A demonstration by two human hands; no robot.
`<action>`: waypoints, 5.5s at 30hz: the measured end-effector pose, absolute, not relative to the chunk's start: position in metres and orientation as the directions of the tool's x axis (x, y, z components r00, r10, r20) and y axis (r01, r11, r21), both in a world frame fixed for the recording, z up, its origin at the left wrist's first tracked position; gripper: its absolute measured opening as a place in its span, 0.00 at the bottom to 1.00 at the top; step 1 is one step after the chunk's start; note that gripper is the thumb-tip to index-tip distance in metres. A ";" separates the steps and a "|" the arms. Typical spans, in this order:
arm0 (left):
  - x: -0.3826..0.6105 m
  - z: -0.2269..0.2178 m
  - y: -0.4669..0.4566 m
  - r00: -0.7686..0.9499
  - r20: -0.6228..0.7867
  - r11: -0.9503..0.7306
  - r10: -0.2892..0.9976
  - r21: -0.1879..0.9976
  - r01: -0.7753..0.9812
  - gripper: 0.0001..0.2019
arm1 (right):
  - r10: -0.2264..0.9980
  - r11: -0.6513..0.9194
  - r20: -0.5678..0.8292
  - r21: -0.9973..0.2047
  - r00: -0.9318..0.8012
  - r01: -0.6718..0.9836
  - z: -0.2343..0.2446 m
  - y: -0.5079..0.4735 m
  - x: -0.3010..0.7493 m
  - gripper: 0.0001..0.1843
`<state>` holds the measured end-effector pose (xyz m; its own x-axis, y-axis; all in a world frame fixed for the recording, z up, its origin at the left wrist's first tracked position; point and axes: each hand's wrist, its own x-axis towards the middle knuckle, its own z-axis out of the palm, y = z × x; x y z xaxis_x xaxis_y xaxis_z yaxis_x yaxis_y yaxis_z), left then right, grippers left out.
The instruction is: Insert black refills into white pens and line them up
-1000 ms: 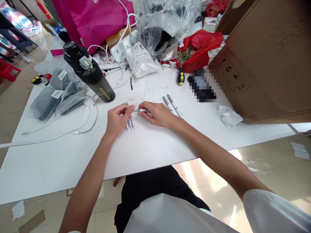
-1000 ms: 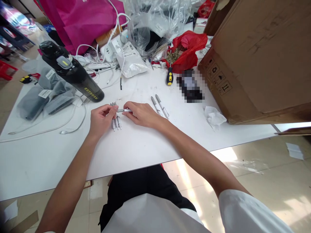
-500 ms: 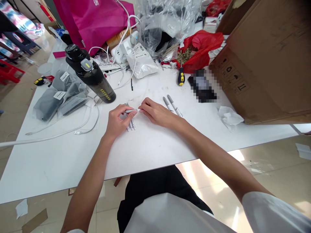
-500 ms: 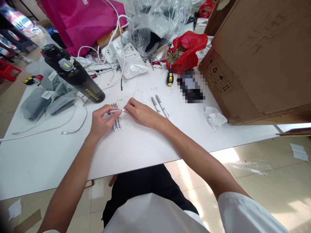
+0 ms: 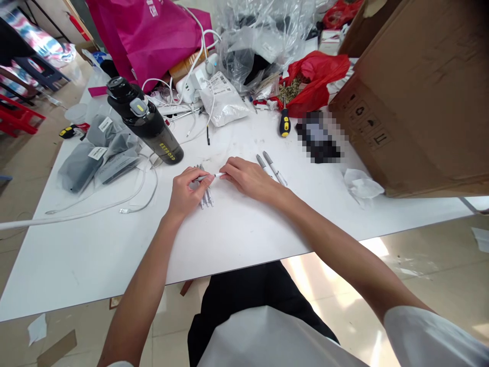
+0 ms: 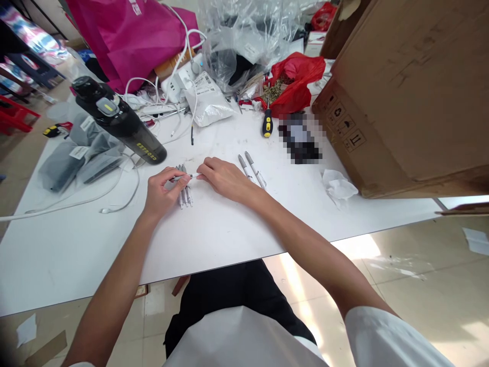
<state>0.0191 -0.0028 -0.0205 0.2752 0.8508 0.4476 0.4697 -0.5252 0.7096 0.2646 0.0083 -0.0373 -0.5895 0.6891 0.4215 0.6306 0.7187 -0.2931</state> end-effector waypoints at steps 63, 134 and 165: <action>0.002 -0.015 0.009 0.305 0.596 -0.634 0.743 0.481 0.606 0.14 | 0.755 0.630 0.450 -0.296 -0.476 0.719 -0.018 0.016 0.296 0.20; 0.024 -0.026 -0.002 0.251 0.532 -0.581 0.808 0.654 0.485 0.07 | 0.744 0.661 0.327 -0.493 -0.583 0.566 -0.028 0.004 0.279 0.16; 0.021 -0.024 -0.003 0.167 0.445 -0.468 0.880 0.754 0.461 0.07 | 0.770 0.625 0.355 -0.591 -0.530 0.511 -0.022 0.007 0.284 0.24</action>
<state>0.0209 -0.0027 -0.0245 0.1665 0.8801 0.4446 0.4614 -0.4680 0.7537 0.2839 0.0070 -0.0223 -0.5303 0.7698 0.3554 0.5106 0.6246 -0.5910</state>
